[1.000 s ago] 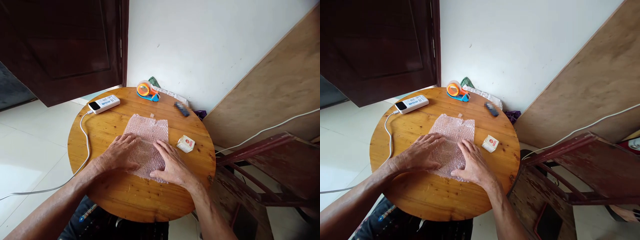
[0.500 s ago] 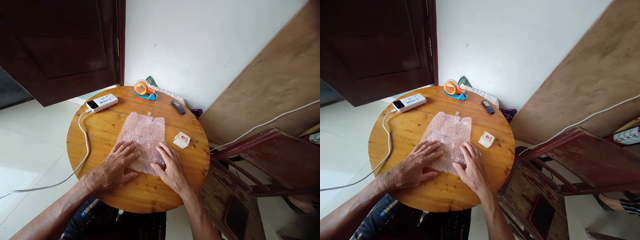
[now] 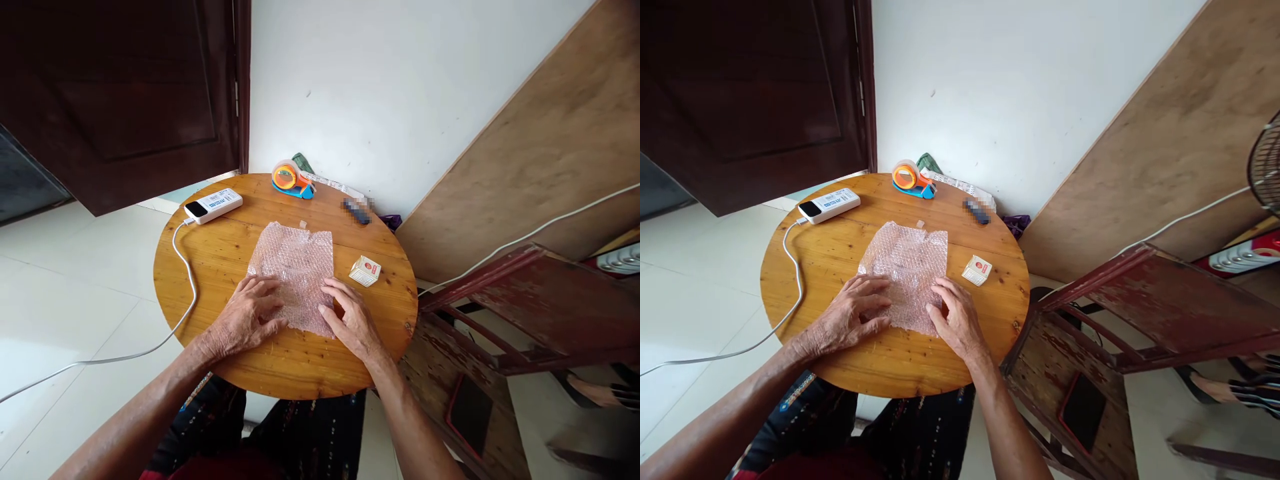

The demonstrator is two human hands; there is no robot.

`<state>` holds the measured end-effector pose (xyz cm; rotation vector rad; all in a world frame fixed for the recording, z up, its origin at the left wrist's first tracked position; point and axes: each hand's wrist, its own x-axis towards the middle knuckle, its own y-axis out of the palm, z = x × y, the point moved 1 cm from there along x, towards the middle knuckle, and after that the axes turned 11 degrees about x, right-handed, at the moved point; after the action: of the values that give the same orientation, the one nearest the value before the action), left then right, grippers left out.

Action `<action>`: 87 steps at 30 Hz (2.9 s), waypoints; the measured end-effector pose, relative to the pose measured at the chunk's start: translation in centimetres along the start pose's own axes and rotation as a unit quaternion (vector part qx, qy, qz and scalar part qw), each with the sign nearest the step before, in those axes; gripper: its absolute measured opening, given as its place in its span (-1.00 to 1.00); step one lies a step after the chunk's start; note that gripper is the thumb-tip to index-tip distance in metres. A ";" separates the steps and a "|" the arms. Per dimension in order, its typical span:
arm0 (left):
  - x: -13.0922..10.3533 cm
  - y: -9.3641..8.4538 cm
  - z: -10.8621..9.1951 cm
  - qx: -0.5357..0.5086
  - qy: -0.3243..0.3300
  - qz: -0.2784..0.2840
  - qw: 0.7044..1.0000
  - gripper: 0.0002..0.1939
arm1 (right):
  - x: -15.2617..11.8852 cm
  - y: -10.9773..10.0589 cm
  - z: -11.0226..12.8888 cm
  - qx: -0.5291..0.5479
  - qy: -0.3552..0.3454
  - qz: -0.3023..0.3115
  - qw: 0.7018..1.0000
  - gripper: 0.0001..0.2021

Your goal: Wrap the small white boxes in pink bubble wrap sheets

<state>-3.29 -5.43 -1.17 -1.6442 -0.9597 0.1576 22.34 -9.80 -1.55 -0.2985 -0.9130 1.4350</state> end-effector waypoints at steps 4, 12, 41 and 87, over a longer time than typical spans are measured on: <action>0.1 0.2 0.1 0.003 -0.008 -0.001 1.000 -0.76 | 0.2 -0.1 0.0 0.005 0.005 -0.004 1.000 -0.74; 0.1 0.1 0.4 0.019 -0.003 -0.001 1.000 -0.77 | 0.6 0.3 0.0 -0.002 0.001 -0.011 1.000 -0.77; 0.4 0.2 0.5 0.036 -0.004 0.007 0.999 -0.79 | 0.8 0.6 0.0 0.010 -0.003 -0.014 1.000 -0.78; 0.3 0.6 0.3 0.054 0.017 -0.024 0.998 -0.82 | 0.6 0.7 -0.5 0.006 -0.014 -0.022 1.000 -0.75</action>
<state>-2.93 -5.01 -1.64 -1.5183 -0.9481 0.1463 22.16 -8.97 -2.11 -0.2486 -0.9282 1.4060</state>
